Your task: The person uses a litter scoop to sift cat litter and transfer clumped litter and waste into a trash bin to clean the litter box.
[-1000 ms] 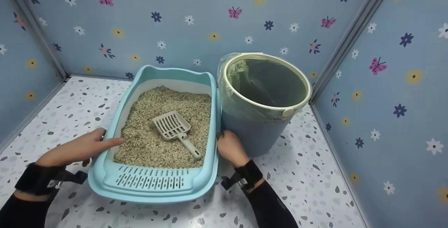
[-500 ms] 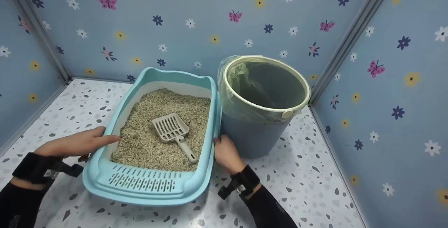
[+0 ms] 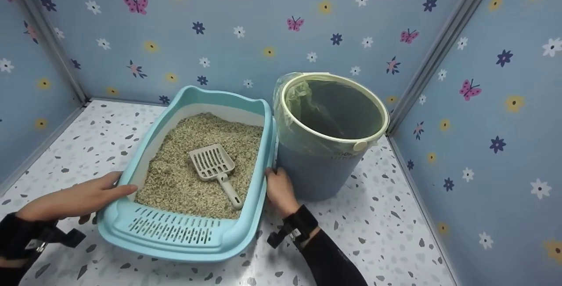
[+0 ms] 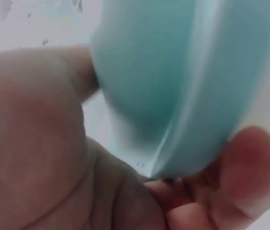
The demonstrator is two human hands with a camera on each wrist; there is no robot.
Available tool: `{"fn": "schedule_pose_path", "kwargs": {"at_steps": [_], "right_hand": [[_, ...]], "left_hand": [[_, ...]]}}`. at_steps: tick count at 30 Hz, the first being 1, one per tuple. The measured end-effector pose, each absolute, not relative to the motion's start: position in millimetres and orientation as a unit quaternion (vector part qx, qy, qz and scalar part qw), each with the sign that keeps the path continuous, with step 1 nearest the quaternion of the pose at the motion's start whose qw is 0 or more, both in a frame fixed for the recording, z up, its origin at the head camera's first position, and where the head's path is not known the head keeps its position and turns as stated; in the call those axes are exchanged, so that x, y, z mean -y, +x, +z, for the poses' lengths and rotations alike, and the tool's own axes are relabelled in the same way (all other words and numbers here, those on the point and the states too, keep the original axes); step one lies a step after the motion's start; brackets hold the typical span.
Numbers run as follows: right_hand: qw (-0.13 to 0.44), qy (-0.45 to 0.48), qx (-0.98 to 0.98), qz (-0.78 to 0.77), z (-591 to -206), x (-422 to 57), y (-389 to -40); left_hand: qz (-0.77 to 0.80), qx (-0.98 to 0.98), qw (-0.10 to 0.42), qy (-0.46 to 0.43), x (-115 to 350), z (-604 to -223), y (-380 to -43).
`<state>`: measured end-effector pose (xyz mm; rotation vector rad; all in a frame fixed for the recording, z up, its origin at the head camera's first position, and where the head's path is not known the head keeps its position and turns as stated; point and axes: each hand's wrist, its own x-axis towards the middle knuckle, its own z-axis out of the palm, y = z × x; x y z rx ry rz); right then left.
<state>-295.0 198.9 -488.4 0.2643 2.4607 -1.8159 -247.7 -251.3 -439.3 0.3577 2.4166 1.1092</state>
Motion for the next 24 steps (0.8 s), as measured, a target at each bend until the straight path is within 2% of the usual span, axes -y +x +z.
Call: {"fn": "schedule_pose_path", "kwargs": {"at_steps": [3,6,9,13,19,24], "right_hand": [[0.017,0.079,-0.82,-0.567,-493,-199,-296],[0.007,0.074,-0.822,-0.565,-497,-199,-292],[0.016,0.058,-0.803,-0.593,-498,-198,-281],[0.058,0.031,-0.75,-0.658,-497,-196,-265],[0.098,0.027,-0.712,-0.695,-498,-197,-270],[0.079,0.042,-0.705,-0.703,-499,-201,-292]], "left_hand": [[0.412,-0.872,0.227,0.139,252,-442,-247],[0.419,-0.862,0.248,0.144,255,-442,-252],[0.414,-0.856,0.273,0.147,261,-439,-261],[0.407,-0.856,0.284,0.144,274,-437,-276],[0.462,-0.838,0.243,0.159,293,-460,-273],[0.464,-0.851,0.2,0.141,293,-470,-254]]}}
